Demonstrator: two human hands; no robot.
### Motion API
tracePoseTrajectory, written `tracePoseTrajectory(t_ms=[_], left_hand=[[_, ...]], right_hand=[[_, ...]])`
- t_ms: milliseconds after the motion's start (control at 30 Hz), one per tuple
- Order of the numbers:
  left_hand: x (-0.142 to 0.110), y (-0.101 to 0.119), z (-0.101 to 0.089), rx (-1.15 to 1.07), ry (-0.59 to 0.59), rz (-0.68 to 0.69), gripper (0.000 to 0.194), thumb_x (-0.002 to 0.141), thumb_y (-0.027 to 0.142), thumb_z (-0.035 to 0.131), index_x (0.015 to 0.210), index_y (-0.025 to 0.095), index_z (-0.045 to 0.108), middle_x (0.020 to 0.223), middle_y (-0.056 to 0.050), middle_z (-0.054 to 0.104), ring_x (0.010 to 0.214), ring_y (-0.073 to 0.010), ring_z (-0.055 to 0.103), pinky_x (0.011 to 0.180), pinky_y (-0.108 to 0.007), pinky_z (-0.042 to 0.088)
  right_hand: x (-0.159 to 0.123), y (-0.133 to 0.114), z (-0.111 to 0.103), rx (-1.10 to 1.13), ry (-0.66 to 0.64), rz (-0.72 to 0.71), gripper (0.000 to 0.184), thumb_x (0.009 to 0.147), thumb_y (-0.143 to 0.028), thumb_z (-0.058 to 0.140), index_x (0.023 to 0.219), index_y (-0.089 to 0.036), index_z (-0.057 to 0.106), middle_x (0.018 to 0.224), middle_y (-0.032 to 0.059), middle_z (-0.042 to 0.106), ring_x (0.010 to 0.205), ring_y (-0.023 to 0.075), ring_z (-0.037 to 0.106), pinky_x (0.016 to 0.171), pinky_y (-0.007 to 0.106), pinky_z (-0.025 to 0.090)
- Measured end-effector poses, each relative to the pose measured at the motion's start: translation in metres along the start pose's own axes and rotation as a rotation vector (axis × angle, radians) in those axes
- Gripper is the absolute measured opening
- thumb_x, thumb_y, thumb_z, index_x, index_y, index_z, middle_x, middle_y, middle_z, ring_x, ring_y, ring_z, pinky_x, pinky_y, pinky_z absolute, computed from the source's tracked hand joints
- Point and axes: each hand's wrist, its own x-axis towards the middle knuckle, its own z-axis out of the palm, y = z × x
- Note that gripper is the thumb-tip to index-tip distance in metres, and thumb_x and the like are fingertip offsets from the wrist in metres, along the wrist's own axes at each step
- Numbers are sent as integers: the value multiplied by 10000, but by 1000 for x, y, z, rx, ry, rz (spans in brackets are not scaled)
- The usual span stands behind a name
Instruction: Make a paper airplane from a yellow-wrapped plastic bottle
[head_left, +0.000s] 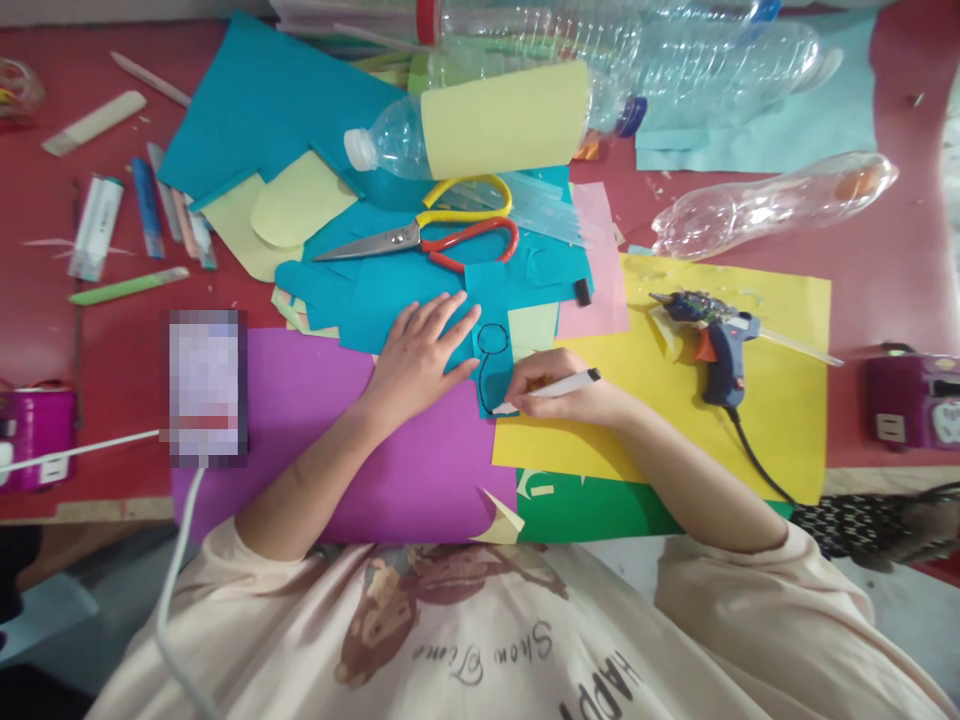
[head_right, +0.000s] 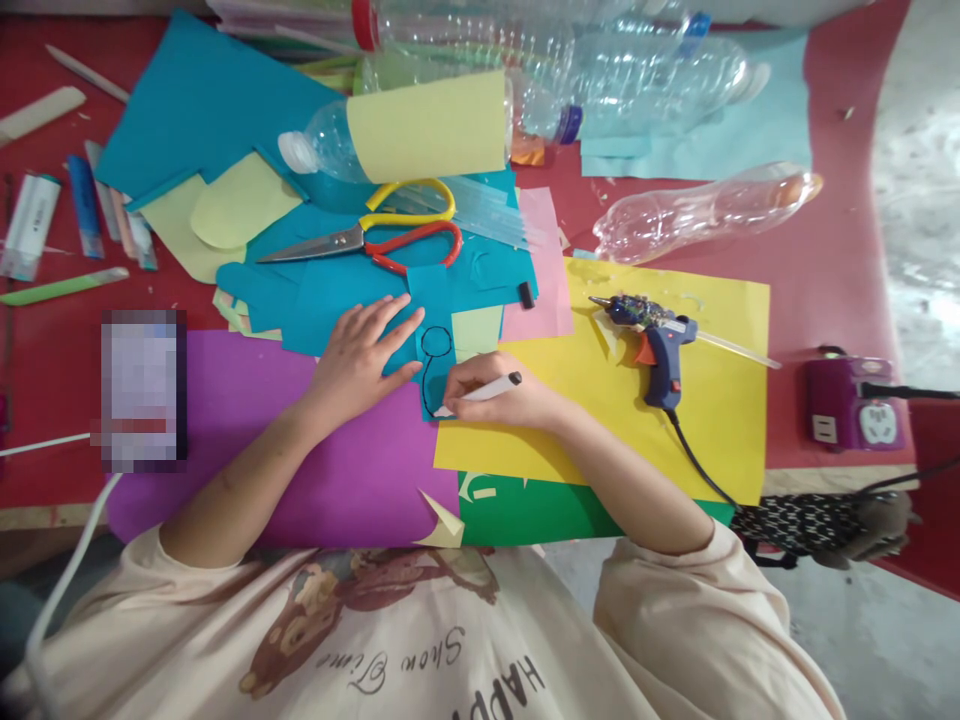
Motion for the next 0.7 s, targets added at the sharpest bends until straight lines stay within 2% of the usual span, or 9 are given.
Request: tracePoseTrajectory(t_ms=[267,433,567,700], left_hand=[[0,-1,3,13,15,9,545,990,418,442,1487,195,431,1568,-140,401,1451,-308,372,1192,-506,280],[0,-2,4,12,27,23,558,989,436,433,1490,189,422,1568,-142,400,1452,-306,369,1192,-502,278],[-2,-3,2,-6,40,14,605,967,506,452,1474,176,441,1560,-154,409,1445,-329,374,1194,-526,272],[-5,-4,0,-6,42,-16,646,933,531,511,1454,153,452,1569,-171,387,1455,-338,357,1195,-532,270]], right_hand=[[0,2,-1,29,-17,-3,133,716,-248,587,649,-146,642,594,6,611,553,100,501,506,212,377],[0,3,-2,204,56,-8,151,740,-284,631,654,-161,632,602,8,629,546,103,534,505,211,412],[1,3,-3,357,169,-13,252,787,-448,670,783,-196,659,739,39,704,655,145,647,600,254,515],[2,5,-2,394,223,-37,431,798,-641,626,898,-224,660,777,53,711,704,173,683,653,304,557]])
